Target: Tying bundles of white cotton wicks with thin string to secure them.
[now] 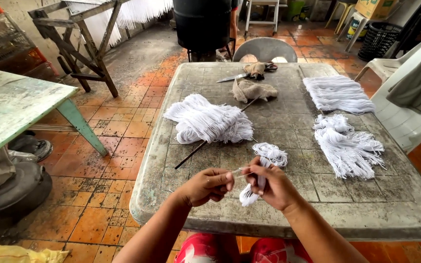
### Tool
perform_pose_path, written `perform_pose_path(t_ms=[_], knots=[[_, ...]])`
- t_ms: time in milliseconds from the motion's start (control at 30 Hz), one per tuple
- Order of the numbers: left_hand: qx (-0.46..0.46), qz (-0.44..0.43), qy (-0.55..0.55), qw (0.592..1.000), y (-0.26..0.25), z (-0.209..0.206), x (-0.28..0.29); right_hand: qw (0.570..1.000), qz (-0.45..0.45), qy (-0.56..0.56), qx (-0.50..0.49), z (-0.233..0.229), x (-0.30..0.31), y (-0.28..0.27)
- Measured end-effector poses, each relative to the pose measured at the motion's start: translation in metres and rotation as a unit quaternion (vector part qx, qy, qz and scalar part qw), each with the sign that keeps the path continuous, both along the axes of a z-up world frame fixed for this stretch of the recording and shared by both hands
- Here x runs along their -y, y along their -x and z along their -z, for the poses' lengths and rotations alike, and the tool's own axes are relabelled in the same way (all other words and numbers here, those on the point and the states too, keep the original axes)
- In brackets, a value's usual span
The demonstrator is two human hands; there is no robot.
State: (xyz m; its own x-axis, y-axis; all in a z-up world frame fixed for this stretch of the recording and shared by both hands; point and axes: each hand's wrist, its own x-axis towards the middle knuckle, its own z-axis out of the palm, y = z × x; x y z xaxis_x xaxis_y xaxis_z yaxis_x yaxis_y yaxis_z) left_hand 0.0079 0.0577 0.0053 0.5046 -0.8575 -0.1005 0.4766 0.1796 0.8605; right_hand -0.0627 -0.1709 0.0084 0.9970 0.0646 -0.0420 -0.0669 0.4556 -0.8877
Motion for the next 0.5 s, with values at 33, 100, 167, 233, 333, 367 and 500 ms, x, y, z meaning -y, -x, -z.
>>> perform_pose_path(t_ms=[33, 100, 167, 233, 333, 367, 500], knots=[[-0.003, 0.001, -0.001, 1.0, -0.004, 0.003, -0.003, 1.0, 0.001, -0.001, -0.003, 0.009, 0.01, 0.0], [-0.015, -0.036, -0.009, 0.999, -0.011, 0.009, -0.009, 0.997, -0.011, -0.077, 0.028, 0.029, 0.029, 0.0], [0.018, -0.062, -0.046, 0.997, -0.02, 0.012, -0.019, 0.999, 0.041, -0.001, 0.018, 0.039, 0.036, 0.004], [0.05, -0.089, -0.085, 0.991, -0.027, 0.017, -0.029, 0.993, 0.091, 0.075, 0.007, 0.047, 0.041, 0.009], [0.167, -0.167, -0.188, 0.953, -0.037, 0.028, -0.044, 0.976, 0.145, 0.16, 0.001, 0.056, 0.048, 0.014], [0.229, -0.185, -0.281, 0.913, -0.039, 0.032, -0.049, 0.976, 0.153, 0.152, -0.025, 0.06, 0.05, 0.015], [0.349, -0.18, -0.508, 0.766, -0.054, 0.04, -0.067, 0.98, 0.159, 0.077, -0.096, 0.073, 0.063, 0.013]])
